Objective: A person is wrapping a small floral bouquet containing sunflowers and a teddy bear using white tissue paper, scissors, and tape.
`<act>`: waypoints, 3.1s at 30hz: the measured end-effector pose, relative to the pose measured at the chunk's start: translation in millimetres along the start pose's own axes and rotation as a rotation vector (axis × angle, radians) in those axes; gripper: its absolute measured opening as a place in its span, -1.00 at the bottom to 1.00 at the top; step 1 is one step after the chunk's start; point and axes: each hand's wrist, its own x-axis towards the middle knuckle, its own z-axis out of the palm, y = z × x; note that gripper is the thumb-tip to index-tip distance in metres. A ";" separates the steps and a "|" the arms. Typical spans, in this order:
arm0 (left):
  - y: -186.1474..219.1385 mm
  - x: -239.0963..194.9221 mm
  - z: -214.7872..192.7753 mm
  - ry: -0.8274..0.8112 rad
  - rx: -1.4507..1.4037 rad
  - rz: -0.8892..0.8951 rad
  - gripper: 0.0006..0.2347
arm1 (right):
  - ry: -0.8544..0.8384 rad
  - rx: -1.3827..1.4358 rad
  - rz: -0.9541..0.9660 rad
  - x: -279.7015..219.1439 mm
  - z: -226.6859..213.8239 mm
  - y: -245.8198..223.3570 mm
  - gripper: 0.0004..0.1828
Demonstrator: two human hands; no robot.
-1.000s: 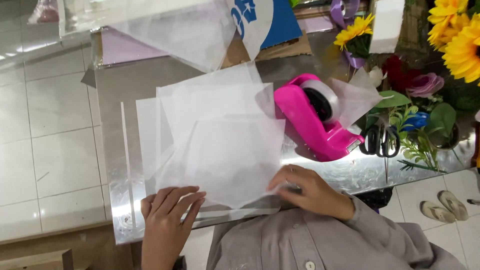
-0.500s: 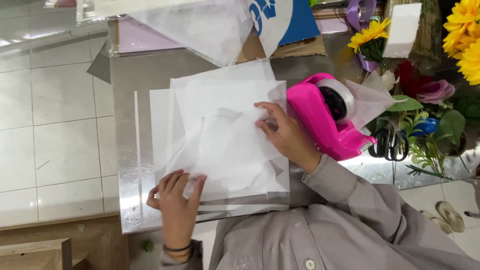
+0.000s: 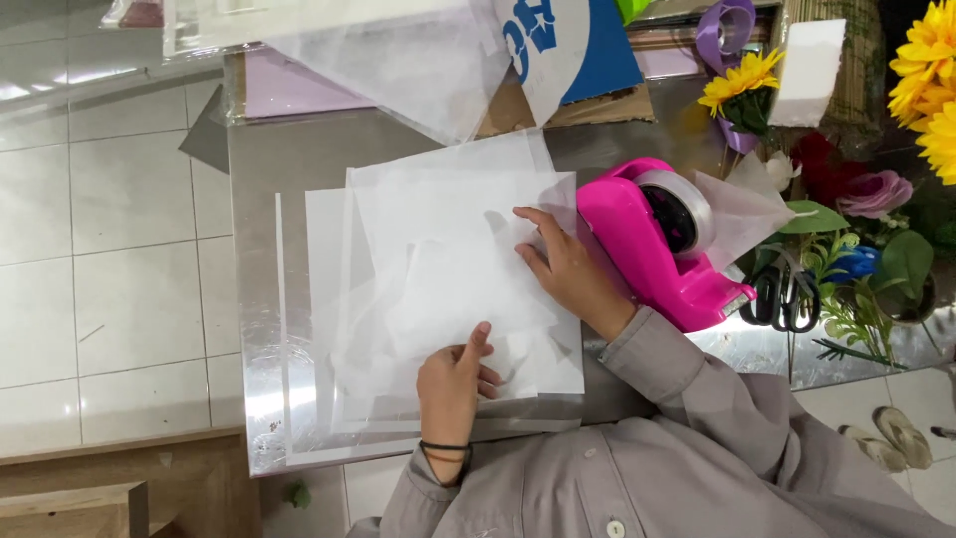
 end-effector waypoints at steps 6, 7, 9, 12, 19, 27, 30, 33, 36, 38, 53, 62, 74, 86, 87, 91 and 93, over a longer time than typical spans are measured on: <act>-28.8 28.8 16.2 0.046 -0.518 0.033 -0.67 | 0.100 -0.109 0.108 -5.8 -8.5 -9.7 -0.42; -31.7 32.1 20.2 0.047 -0.514 0.035 -0.67 | 0.103 -0.106 0.109 -21.0 -16.2 -27.1 -0.42; -38.9 37.6 28.5 0.104 -0.608 0.061 -0.64 | 0.266 0.029 -0.006 -52.4 -31.7 -62.3 -0.81; -34.7 26.2 36.2 0.137 -0.630 0.163 -0.65 | -0.491 0.875 0.761 -80.3 -13.9 -60.9 -0.50; -29.5 14.8 46.0 0.102 -0.658 0.156 -0.52 | -0.176 1.030 0.904 -74.4 17.9 -64.5 -0.45; 39.9 -39.2 43.5 -0.219 -0.605 -0.001 -0.64 | -0.370 0.656 0.777 -90.3 -25.9 -74.7 -0.89; 23.4 -24.5 53.0 -0.196 -0.623 0.365 -0.84 | -0.372 0.490 0.712 -96.3 -42.7 -65.9 -0.68; 46.7 -41.2 50.4 -0.154 -0.769 0.217 -0.42 | -0.146 0.526 0.462 -107.4 -55.2 -47.4 -0.65; 38.1 -35.7 62.9 -0.228 -0.869 0.118 -0.59 | 0.105 0.554 0.287 -110.6 -66.4 -55.9 -0.91; 32.1 -28.2 67.7 -0.269 -0.854 0.182 -0.62 | 0.188 0.596 0.269 -113.4 -62.7 -53.4 -0.88; 44.3 -43.8 62.8 -0.263 -0.538 0.345 -0.60 | 0.368 0.435 0.090 -113.6 -64.2 -49.8 -0.85; 32.8 -28.0 69.9 -0.307 -0.655 0.533 -0.62 | 0.378 0.508 0.093 -115.1 -69.0 -61.3 -0.91; 27.8 -11.8 80.5 -0.359 -0.956 0.307 -0.50 | 0.398 0.070 -0.246 -116.5 -71.7 -62.1 -0.73; 28.7 -13.4 88.5 -0.348 -0.942 0.122 -0.68 | 0.476 -0.167 -0.348 -120.2 -72.9 -64.3 -0.85; 27.5 -12.7 91.2 -0.336 -0.985 0.076 -0.75 | 0.505 -0.391 -0.463 -120.1 -74.9 -68.2 -0.85; 17.4 -2.9 91.4 -0.378 -0.980 0.113 -0.45 | 0.570 -0.594 -0.535 -125.4 -73.3 -63.8 -0.79; -33.0 53.3 100.3 -0.181 0.039 0.869 -0.56 | 0.531 -0.622 -0.338 -131.6 -70.8 -51.8 -0.87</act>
